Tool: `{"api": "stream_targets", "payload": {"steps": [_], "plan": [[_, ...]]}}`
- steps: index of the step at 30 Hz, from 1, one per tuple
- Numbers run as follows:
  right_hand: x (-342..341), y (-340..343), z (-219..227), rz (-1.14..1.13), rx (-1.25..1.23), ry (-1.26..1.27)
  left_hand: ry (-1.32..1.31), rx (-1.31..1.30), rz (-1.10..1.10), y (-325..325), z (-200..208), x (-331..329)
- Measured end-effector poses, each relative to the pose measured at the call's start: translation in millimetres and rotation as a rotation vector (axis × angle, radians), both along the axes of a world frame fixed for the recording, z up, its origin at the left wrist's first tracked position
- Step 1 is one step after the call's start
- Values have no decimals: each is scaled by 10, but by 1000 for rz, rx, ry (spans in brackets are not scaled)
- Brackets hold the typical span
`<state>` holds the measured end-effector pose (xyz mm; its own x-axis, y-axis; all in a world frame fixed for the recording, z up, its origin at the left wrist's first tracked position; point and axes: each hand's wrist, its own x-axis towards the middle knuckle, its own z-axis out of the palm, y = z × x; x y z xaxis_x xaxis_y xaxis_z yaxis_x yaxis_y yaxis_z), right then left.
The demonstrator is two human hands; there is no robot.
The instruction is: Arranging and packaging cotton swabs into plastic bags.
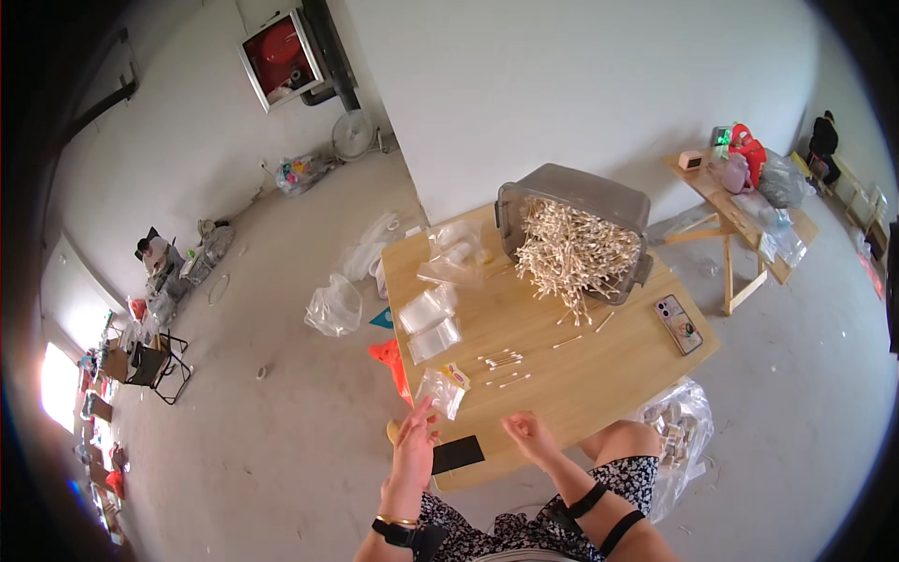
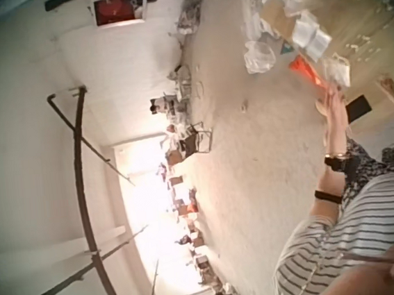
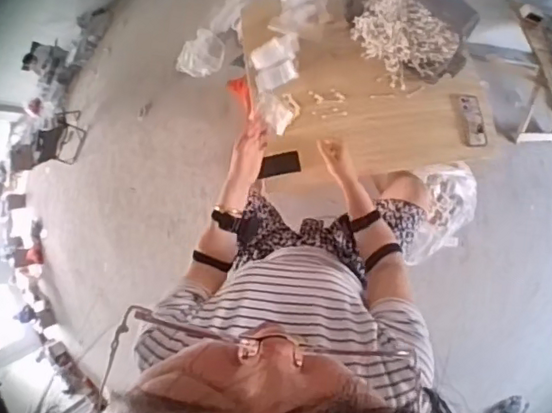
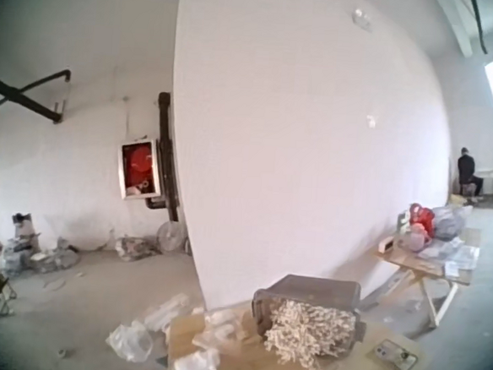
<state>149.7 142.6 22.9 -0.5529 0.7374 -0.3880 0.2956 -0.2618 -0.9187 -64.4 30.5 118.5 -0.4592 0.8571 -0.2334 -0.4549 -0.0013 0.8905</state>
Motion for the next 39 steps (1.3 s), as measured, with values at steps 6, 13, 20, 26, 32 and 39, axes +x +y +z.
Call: {"api": "stream_targets", "payload": {"steps": [6,13,20,26,32,39], "plan": [[-306,-308,434,-22,-433,685,58,137,-97,-331,162,173],[-160,-370,680,-69,-126,480,1366,-83,243,-541,504,332],[-132,-748,1319,39,440,227,1423,-29,56,-624,861,597],[-85,-881,1603,100,563,176,1465,-34,46,-676,832,543],[-70,-925,1644,154,610,213,1396,19,29,-729,949,584],[-65,-894,1535,80,512,166,1581,-93,76,-814,936,435]]}}
